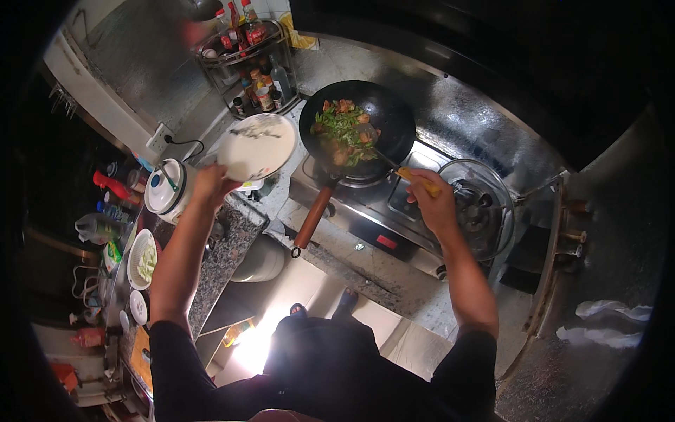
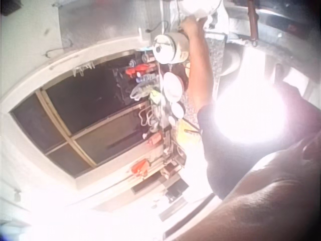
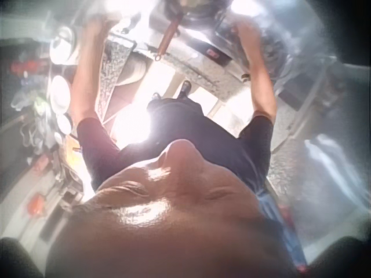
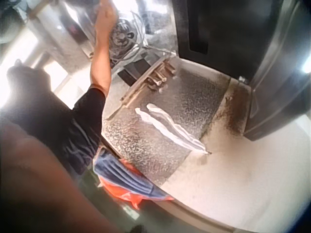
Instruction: The person stir-fries meat and vegetables in a wok, adds seasoning from a packet, and serves the dish onto a plate. They then place the plate on a dining table and return to the kitchen to wash the wok and utensils in the sink.
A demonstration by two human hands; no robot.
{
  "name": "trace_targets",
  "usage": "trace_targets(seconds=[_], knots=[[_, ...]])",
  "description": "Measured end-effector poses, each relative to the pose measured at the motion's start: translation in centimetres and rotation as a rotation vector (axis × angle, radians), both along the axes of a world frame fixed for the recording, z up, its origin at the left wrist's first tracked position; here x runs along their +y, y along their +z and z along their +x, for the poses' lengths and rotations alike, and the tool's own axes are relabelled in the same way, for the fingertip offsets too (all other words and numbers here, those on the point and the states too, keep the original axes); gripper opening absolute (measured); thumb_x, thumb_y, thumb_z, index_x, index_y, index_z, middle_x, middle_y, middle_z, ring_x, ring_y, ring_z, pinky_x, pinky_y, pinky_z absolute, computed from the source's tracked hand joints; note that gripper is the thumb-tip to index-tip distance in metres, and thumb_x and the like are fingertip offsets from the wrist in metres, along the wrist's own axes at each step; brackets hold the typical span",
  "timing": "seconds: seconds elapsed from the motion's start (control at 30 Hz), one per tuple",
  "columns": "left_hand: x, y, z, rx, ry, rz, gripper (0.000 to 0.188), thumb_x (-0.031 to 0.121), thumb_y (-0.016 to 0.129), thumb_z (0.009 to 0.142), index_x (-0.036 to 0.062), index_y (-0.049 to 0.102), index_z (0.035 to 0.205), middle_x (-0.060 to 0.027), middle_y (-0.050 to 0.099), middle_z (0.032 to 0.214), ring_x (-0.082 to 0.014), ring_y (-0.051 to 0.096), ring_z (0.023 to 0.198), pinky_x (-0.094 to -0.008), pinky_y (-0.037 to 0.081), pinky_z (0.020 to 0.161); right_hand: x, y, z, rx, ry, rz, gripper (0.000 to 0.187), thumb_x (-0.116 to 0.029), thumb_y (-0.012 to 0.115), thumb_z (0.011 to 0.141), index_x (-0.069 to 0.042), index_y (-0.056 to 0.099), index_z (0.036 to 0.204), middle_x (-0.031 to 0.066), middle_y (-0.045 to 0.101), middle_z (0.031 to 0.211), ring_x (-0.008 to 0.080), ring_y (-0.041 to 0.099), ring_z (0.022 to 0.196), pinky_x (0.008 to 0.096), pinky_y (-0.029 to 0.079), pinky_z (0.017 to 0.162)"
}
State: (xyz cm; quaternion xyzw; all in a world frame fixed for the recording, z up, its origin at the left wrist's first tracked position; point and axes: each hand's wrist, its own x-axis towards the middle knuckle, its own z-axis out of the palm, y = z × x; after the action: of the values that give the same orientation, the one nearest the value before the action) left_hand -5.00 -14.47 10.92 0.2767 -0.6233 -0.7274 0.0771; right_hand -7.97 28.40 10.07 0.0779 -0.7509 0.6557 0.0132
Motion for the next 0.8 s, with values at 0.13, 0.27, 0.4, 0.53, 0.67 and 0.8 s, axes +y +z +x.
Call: trace_targets(seconds=[0.13,0.27,0.4,0.53,0.67,0.8], knots=[[5.1,0.3,-7.2,-0.044,0.004,-0.109,0.025,-0.001,0.04,0.075,-0.0143,0.051,0.092,-0.0236,0.057,0.083,-0.0337,0.063,0.071,-0.0343,0.054,0.047,-0.6,1.9,-1.3,-0.047,0.066,0.015,0.019,-0.015,0.052,0.086,-0.005,0.058,0.1,0.0023,0.059,0.075,0.0066,0.054,0.06,0.0168,0.039,0.05],[7.1,0.3,-13.1,-0.196,-0.036,-0.607,0.023,0.005,0.043,0.077,-0.0099,0.056,0.088,-0.026,0.058,0.085,-0.0376,0.062,0.074,-0.0401,0.052,0.06,-2.1,3.0,-2.6,0.018,0.163,0.063,0.019,-0.012,0.054,0.084,-0.004,0.058,0.101,0.003,0.058,0.078,0.0065,0.054,0.063,0.0192,0.045,0.056],[9.2,1.0,-15.1,-0.061,0.061,-1.175,0.022,0.01,0.046,0.078,-0.0044,0.058,0.09,-0.0245,0.054,0.097,-0.0404,0.059,0.081,-0.0431,0.048,0.074,-3.3,4.2,-2.6,0.031,0.253,0.386,0.021,-0.012,0.057,0.082,-0.006,0.059,0.102,0.0058,0.06,0.08,0.0108,0.057,0.067,0.0236,0.047,0.061],[9.0,3.2,-14.8,0.064,0.114,-1.147,0.023,0.011,0.044,0.079,-0.0016,0.059,0.091,-0.024,0.054,0.097,-0.0395,0.057,0.084,-0.0433,0.047,0.074,-3.1,10.1,-0.1,0.54,0.461,1.153,0.02,-0.008,0.059,0.076,-0.005,0.06,0.096,0.0078,0.06,0.082,0.0156,0.058,0.072,0.0318,0.048,0.064],[4.5,1.9,-14.1,0.157,0.162,-0.86,0.025,0.007,0.041,0.077,-0.0056,0.057,0.092,-0.0226,0.058,0.086,-0.0344,0.061,0.071,-0.0398,0.052,0.06,-3.2,15.5,-1.2,0.308,0.481,0.969,0.018,-0.01,0.055,0.077,-0.003,0.061,0.092,0.011,0.061,0.081,0.0176,0.06,0.07,0.0302,0.049,0.062],[3.6,1.9,-10.2,0.167,0.079,-0.092,0.027,0.001,0.038,0.076,-0.009,0.055,0.094,-0.0183,0.06,0.08,-0.0253,0.061,0.058,-0.0306,0.053,0.043,-4.3,17.8,-5.3,-0.351,0.244,0.587,0.019,-0.016,0.049,0.08,-0.003,0.06,0.088,0.0134,0.062,0.079,0.0176,0.061,0.063,0.026,0.048,0.054]])
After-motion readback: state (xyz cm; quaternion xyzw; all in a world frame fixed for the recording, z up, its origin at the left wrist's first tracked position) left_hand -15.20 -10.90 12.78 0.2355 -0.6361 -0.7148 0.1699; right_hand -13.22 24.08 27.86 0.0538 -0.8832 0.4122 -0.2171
